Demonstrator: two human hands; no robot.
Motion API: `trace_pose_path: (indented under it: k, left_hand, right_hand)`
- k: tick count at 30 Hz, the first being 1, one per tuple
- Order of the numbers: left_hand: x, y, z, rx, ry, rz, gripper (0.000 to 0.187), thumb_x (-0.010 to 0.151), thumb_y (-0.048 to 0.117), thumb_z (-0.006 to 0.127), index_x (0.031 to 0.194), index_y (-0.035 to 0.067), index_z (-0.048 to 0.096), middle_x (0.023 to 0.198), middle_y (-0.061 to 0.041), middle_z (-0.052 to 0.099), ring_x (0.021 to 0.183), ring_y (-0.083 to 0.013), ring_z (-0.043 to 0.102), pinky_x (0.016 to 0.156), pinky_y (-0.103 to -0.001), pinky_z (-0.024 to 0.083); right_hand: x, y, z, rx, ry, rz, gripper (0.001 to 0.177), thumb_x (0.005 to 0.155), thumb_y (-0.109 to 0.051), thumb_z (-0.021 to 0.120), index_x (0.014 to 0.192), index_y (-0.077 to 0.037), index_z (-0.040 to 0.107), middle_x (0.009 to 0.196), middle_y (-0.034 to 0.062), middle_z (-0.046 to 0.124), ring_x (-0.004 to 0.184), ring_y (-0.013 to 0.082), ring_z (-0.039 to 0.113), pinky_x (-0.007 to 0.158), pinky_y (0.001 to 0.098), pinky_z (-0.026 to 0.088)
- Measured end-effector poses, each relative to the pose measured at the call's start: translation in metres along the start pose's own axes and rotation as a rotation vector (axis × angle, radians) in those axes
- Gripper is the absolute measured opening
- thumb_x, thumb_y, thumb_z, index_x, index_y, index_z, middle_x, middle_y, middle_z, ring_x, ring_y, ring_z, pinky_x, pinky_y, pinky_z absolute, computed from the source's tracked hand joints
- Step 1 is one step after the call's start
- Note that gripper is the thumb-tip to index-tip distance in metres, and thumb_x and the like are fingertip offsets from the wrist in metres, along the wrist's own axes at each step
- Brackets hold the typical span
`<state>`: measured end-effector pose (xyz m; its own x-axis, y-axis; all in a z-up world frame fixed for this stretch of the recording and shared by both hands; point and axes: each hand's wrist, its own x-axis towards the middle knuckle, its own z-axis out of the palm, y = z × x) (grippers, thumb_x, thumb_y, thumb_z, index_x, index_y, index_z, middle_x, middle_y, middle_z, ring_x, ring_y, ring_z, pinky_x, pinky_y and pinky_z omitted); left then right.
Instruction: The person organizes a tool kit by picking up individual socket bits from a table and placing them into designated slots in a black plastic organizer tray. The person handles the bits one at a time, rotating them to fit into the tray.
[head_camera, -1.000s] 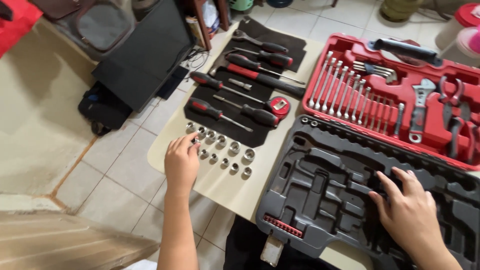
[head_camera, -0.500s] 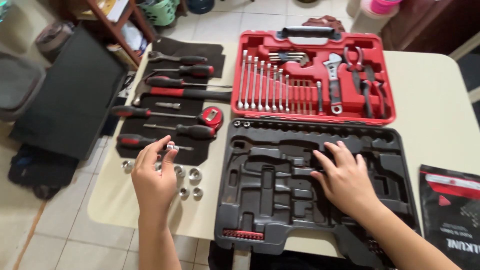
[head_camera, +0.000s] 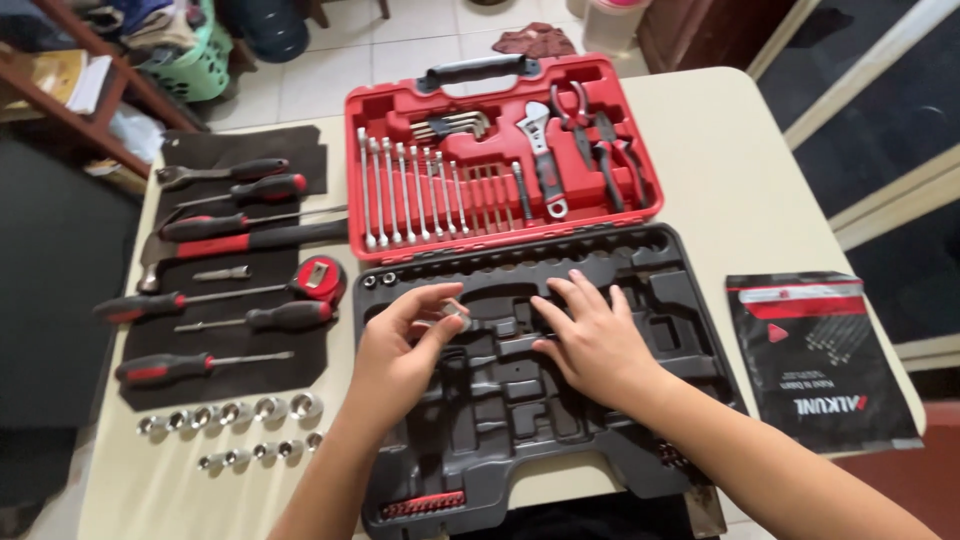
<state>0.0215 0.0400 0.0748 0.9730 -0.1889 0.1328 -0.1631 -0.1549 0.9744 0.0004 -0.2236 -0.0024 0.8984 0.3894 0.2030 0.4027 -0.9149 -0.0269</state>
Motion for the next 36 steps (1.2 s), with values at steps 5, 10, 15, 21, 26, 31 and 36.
trace_pose_path:
  k: [5,10,15,21,26,31,36]
  left_hand:
    - [0.019,-0.023,0.046,-0.270,-0.131,-0.175,0.038,0.092,0.009,0.074,0.130,0.007,0.071,0.092,-0.005,0.078,0.083,-0.0099,0.069,0.075,-0.026,0.060]
    - [0.024,-0.056,0.071,-0.372,-0.161,-0.266,0.040,0.094,0.012,0.074,0.133,0.004,0.068,0.094,-0.008,0.078,0.082,-0.0114,0.071,0.077,-0.027,0.061]
    - [0.019,-0.068,0.074,-0.497,-0.256,-0.213,0.049,0.091,0.011,0.078,0.137,0.003,0.064,0.091,-0.006,0.076,0.081,-0.0080,0.067,0.075,-0.024,0.061]
    - [0.016,-0.064,0.071,-0.576,-0.350,-0.146,0.053,0.088,0.006,0.080,0.138,-0.002,0.061,0.086,-0.013,0.076,0.074,-0.0142,0.070,0.074,-0.027,0.062]
    - [0.011,-0.049,0.072,-0.643,-0.369,-0.120,0.053,0.085,0.006,0.082,0.133,-0.005,0.063,0.088,-0.015,0.076,0.075,-0.0177,0.072,0.074,-0.030,0.062]
    - [0.011,-0.044,0.071,-0.599,-0.397,-0.092,0.053,0.082,0.002,0.084,0.132,-0.004,0.065,0.096,-0.014,0.078,0.084,-0.0133,0.072,0.079,-0.026,0.060]
    - [0.008,-0.041,0.069,-0.643,-0.405,-0.116,0.049,0.086,0.002,0.081,0.131,-0.007,0.064,0.100,-0.018,0.078,0.088,-0.0163,0.074,0.082,-0.029,0.061]
  right_hand:
    - [0.000,0.003,-0.001,0.079,0.148,0.005,0.054,0.094,-0.050,0.064,0.137,-0.018,0.062,0.132,0.0069,0.058,0.133,0.0331,0.055,0.098,0.0614,0.048]
    - [0.002,0.007,-0.007,0.226,0.346,-0.017,0.060,0.089,-0.052,0.073,0.137,-0.016,0.063,0.119,0.0018,0.065,0.120,0.0246,0.065,0.101,0.0433,0.049]
    - [0.008,-0.001,-0.031,0.461,0.489,-0.187,0.044,0.094,-0.037,0.072,0.129,-0.008,0.070,0.102,0.0039,0.069,0.100,0.0256,0.071,0.090,0.0404,0.052]
    - [0.007,-0.004,-0.037,0.545,0.517,-0.213,0.034,0.093,-0.030,0.075,0.120,-0.010,0.073,0.096,0.0023,0.069,0.092,0.0256,0.071,0.085,0.0405,0.053]
    - [0.007,-0.008,-0.046,0.617,0.584,-0.216,0.027,0.091,-0.023,0.076,0.113,-0.007,0.074,0.094,0.0037,0.071,0.087,0.0269,0.072,0.081,0.0408,0.055]
    - [0.010,-0.010,-0.055,0.673,0.667,-0.227,0.024,0.086,-0.012,0.080,0.107,-0.003,0.075,0.088,0.0057,0.072,0.078,0.0286,0.072,0.074,0.0422,0.056]
    - [0.011,-0.010,-0.056,0.680,0.721,-0.263,0.023,0.082,-0.007,0.081,0.104,-0.001,0.077,0.085,0.0071,0.072,0.074,0.0287,0.070,0.071,0.0419,0.056]
